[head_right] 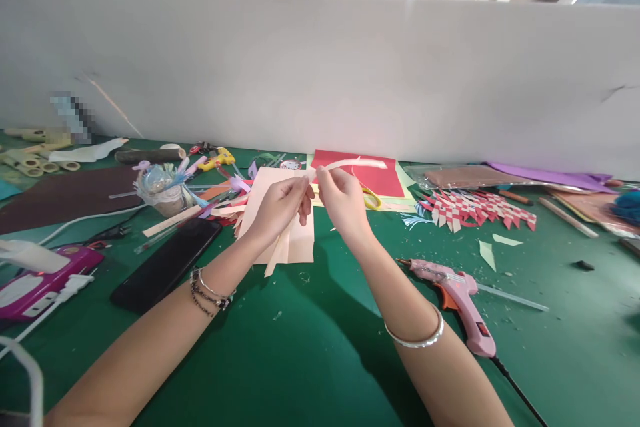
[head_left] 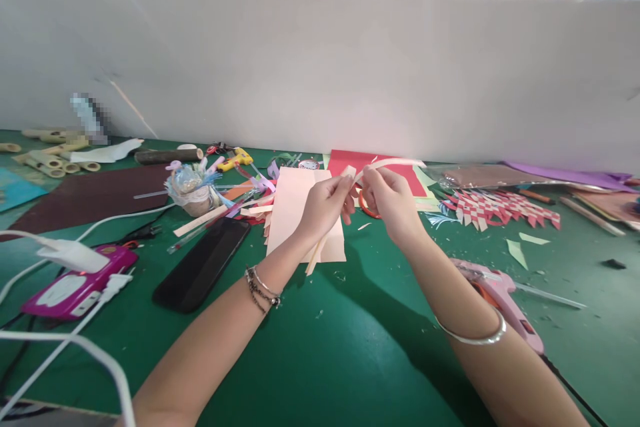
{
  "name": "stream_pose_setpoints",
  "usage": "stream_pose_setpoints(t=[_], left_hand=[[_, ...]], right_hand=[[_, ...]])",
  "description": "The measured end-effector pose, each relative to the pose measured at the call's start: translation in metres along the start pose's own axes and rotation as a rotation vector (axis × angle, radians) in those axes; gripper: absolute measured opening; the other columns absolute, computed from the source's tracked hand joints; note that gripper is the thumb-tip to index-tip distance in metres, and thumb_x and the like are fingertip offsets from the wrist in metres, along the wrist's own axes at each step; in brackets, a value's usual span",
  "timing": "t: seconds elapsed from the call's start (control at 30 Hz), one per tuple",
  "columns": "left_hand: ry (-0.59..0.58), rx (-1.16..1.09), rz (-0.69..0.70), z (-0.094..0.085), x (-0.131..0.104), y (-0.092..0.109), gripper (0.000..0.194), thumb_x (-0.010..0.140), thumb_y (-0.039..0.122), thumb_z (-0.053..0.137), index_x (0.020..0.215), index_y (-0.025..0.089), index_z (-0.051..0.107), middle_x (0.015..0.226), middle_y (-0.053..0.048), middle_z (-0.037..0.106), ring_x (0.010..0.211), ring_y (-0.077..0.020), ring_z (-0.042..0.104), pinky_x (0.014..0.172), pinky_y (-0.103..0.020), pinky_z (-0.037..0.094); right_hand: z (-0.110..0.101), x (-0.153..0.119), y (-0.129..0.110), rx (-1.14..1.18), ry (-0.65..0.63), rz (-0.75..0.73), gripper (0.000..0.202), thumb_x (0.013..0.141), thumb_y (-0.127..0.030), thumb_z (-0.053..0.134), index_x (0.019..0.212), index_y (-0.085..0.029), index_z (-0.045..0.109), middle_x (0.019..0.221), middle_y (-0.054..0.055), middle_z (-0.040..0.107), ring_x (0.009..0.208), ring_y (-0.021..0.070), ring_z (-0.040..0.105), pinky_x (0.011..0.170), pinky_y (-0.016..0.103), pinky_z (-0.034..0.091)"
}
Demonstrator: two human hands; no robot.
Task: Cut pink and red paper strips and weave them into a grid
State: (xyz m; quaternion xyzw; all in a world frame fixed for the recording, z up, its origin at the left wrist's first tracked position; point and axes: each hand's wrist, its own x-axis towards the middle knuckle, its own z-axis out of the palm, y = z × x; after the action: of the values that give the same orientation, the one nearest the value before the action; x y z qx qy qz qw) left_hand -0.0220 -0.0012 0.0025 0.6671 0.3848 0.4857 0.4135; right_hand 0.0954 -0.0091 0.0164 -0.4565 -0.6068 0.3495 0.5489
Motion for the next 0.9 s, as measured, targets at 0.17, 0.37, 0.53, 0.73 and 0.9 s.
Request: stream_pose_setpoints(t=[0.17,0.37,0.53,0.73,0.9], left_hand=[[0.045,0.071,0.057,0.0004,-0.0009,-0.0012,0.039,0.089,0.037,0.038,0.056,0.017,0.044,0.048,0.004,0.050,0.035,-0.0058,0.051,0.044,-0.019,0.040],[0.099,-0.100,0.000,-0.0004,0.0021,-0.0020,0.039,0.089,0.038,0.039,0.057,0.017,0.044,0.048,0.004,0.049,0.036,-0.0061,0.050,0.044,-0.019,0.041],[-0.016,-0.091,-0.058,-0.0006,0.0013,0.0003,0.043,0.086,0.046,0.041,0.057,0.016,0.049,0.047,0.003,0.050,0.036,-0.0070,0.051,0.041,-0.020,0.041],[-0.005,0.064,0.044,-0.0003,-0.0032,0.0003,0.044,0.089,0.040,0.037,0.053,0.016,0.044,0.045,0.005,0.048,0.032,-0.0045,0.047,0.043,-0.019,0.039],[0.060,0.021,0.033,-0.0003,-0.0019,-0.0029,0.044,0.089,0.038,0.037,0.050,0.017,0.038,0.044,0.004,0.045,0.034,-0.0049,0.047,0.041,-0.019,0.038]], right_hand=[[0.0010,-0.0007,0.0018,-0.235,-0.041,-0.070,0.030,0.080,-0.028,0.045,0.052,-0.018,0.041,0.044,-0.004,0.041,0.041,0.0064,0.033,0.040,0.021,0.023],[0.0033,-0.0030,0.0010,-0.068,-0.065,0.013,0.028,0.078,-0.019,0.040,0.050,-0.018,0.036,0.040,-0.006,0.035,0.037,0.0054,0.031,0.039,0.020,0.024],[0.0023,-0.0019,0.0013,0.062,0.021,0.026,0.029,0.079,-0.021,0.039,0.050,-0.019,0.034,0.042,-0.007,0.032,0.037,0.0050,0.029,0.038,0.020,0.022],[0.0013,-0.0009,0.0013,-0.130,-0.040,-0.031,0.033,0.080,-0.035,0.046,0.052,-0.019,0.038,0.043,-0.005,0.039,0.040,0.0063,0.035,0.040,0.021,0.025],[0.0039,-0.0017,0.0028,-0.185,-0.067,-0.041,0.030,0.080,-0.024,0.043,0.051,-0.019,0.038,0.042,-0.005,0.040,0.039,0.0062,0.034,0.039,0.021,0.023]])
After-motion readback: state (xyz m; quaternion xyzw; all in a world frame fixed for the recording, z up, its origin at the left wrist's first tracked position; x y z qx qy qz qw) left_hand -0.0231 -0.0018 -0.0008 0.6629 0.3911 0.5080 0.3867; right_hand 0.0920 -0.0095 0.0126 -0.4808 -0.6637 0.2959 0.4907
